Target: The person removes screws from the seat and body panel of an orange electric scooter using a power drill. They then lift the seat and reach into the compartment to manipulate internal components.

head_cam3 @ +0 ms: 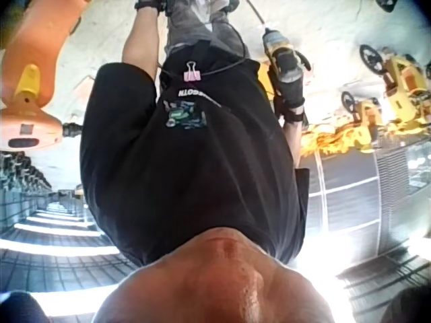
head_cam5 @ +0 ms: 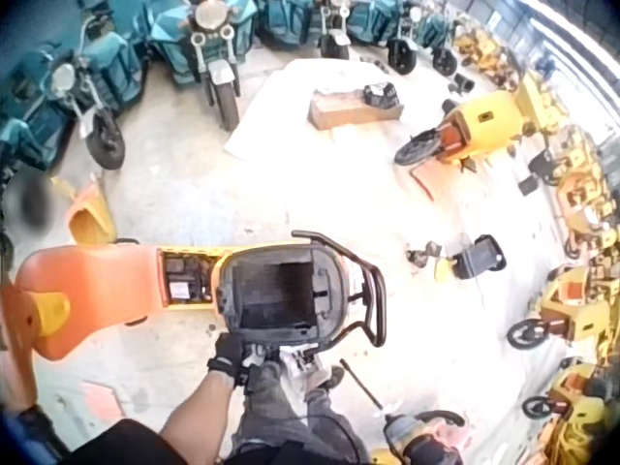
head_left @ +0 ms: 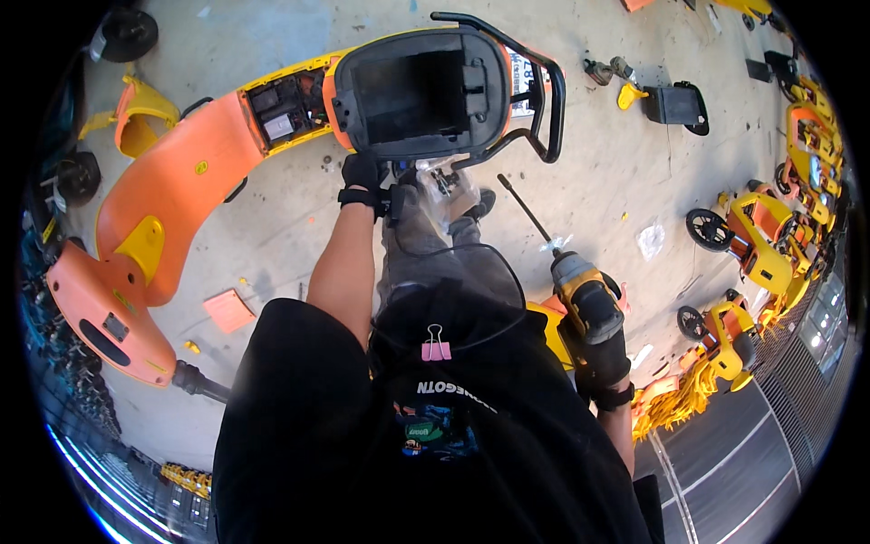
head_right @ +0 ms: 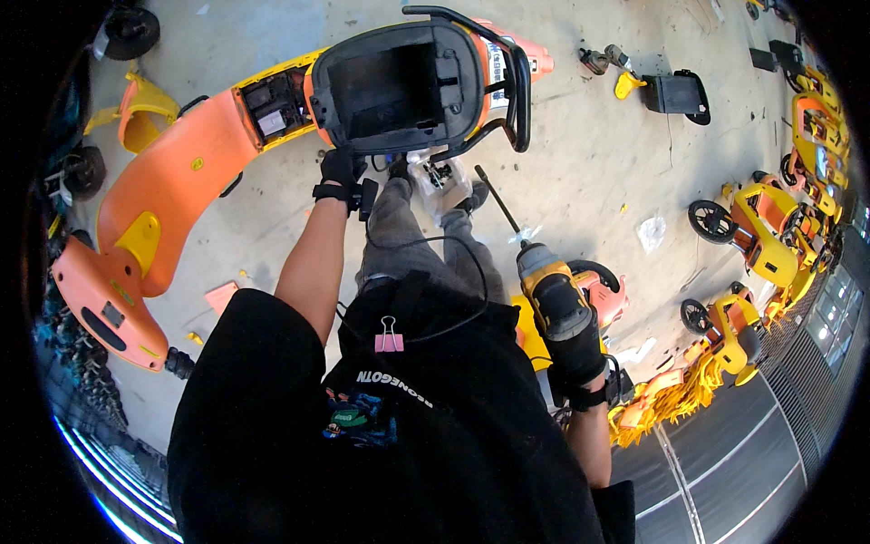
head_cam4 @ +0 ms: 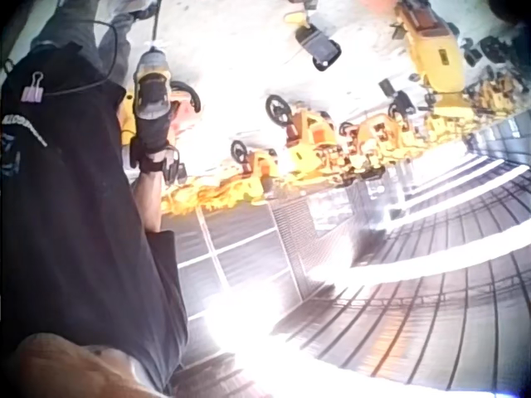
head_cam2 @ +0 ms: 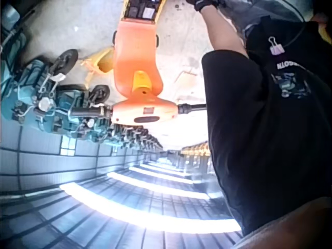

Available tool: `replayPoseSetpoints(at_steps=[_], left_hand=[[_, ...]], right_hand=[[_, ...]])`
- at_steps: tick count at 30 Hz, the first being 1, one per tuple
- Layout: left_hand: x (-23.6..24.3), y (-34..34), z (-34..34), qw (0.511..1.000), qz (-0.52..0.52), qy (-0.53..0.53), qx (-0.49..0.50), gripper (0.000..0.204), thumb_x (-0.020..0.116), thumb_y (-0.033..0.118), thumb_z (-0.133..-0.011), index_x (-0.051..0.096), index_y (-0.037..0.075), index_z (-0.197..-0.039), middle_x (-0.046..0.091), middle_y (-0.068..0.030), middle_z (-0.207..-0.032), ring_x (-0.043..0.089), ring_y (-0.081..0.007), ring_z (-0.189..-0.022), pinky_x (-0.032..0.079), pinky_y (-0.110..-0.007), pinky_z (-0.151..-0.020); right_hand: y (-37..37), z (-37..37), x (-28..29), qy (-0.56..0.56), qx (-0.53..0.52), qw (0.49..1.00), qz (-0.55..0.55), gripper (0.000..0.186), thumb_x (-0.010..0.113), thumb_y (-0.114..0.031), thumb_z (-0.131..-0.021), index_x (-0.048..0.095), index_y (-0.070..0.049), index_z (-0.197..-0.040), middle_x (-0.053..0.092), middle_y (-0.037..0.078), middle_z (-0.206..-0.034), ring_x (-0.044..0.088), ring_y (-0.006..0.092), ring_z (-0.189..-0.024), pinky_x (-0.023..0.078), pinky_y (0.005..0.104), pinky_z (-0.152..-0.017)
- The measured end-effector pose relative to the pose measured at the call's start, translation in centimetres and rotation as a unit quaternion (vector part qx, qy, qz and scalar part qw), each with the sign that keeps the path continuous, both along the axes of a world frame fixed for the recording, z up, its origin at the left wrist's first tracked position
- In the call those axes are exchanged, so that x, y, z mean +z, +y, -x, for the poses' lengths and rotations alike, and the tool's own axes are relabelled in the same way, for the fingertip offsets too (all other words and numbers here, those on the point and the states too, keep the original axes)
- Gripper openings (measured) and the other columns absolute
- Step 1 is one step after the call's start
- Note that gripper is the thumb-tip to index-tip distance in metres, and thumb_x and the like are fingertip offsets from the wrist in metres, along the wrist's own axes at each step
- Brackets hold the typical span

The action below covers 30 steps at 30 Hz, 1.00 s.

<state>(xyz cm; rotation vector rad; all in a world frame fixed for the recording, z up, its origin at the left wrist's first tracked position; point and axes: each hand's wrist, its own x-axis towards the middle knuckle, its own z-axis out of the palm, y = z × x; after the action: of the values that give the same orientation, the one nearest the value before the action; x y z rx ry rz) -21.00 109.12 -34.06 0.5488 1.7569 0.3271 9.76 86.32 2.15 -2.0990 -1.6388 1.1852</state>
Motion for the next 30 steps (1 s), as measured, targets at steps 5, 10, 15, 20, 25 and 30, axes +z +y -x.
replayPoseSetpoints(at_steps=[5, 10, 15, 20, 25, 30], left_hand=[[2.8, -0.6, -0.5, 0.991, -0.090, 0.037, -0.091, 0.032, 0.053, 0.029, -0.090, 0.068, 0.004, -0.075, 0.065, -0.0066, -0.067, 0.063, -0.0162, -0.059, 0.048, -0.031, -0.054], [0.0, -1.4, 0.9, 0.976, -0.022, -0.180, 0.118, 0.028, 0.060, 0.032, -0.088, 0.069, 0.006, -0.078, 0.063, -0.0034, -0.067, 0.059, -0.0145, -0.059, 0.047, -0.028, -0.054], [3.9, -0.1, -0.7, 0.950, 0.057, -0.258, 0.169, 0.014, 0.059, 0.028, -0.091, 0.063, 0.014, -0.093, 0.059, -0.0007, -0.078, 0.055, -0.0133, -0.070, 0.049, -0.026, -0.066], [3.0, -1.3, -0.1, 0.963, -0.035, -0.263, 0.044, 0.017, 0.058, 0.031, -0.091, 0.061, 0.016, -0.100, 0.060, -0.0008, -0.088, 0.056, -0.0150, -0.079, 0.047, -0.030, -0.070], [0.3, -2.1, -0.1, 0.945, 0.048, -0.272, 0.174, 0.018, 0.055, 0.031, -0.092, 0.061, 0.017, -0.102, 0.060, -0.0005, -0.095, 0.054, -0.0165, -0.095, 0.043, -0.036, -0.086], [-2.5, -4.4, 0.5, 0.969, -0.108, -0.220, -0.028, 0.013, 0.056, 0.025, -0.090, 0.061, 0.016, -0.096, 0.060, -0.0005, -0.095, 0.054, -0.0158, -0.094, 0.043, -0.037, -0.086]], right_hand=[[-1.0, -0.6, -0.5, 0.002, -0.014, 0.999, 0.039, 0.030, 0.062, -0.003, -0.087, 0.059, -0.003, -0.117, 0.064, 0.011, -0.110, 0.061, 0.0254, -0.102, 0.049, 0.0304, -0.092], [-0.9, -1.5, -0.9, 0.030, 0.014, 0.999, 0.042, 0.032, 0.064, -0.007, -0.088, 0.057, -0.004, -0.120, 0.063, 0.010, -0.114, 0.060, 0.0220, -0.106, 0.048, 0.0295, -0.093], [-2.4, -1.7, -4.8, 0.158, -0.172, 0.968, 0.091, 0.027, 0.067, -0.015, -0.083, 0.062, -0.007, -0.109, 0.066, 0.009, -0.102, 0.062, 0.0246, -0.097, 0.049, 0.0337, -0.087], [-4.2, -2.4, -8.5, 0.078, -0.100, 0.991, 0.052, 0.031, 0.064, -0.026, -0.086, 0.062, -0.007, -0.111, 0.066, 0.008, -0.103, 0.062, 0.0239, -0.098, 0.048, 0.0330, -0.086], [-3.6, -2.9, -7.8, 0.052, -0.042, 0.985, 0.160, 0.039, 0.049, -0.017, -0.099, 0.044, -0.005, -0.136, 0.052, 0.008, -0.133, 0.049, 0.0178, -0.123, 0.038, 0.0264, -0.105], [-6.0, -4.8, -10.2, 0.057, -0.004, 0.980, 0.191, 0.044, 0.046, -0.020, -0.100, 0.037, -0.006, -0.141, 0.047, 0.007, -0.139, 0.044, 0.0164, -0.127, 0.034, 0.0254, -0.109]])
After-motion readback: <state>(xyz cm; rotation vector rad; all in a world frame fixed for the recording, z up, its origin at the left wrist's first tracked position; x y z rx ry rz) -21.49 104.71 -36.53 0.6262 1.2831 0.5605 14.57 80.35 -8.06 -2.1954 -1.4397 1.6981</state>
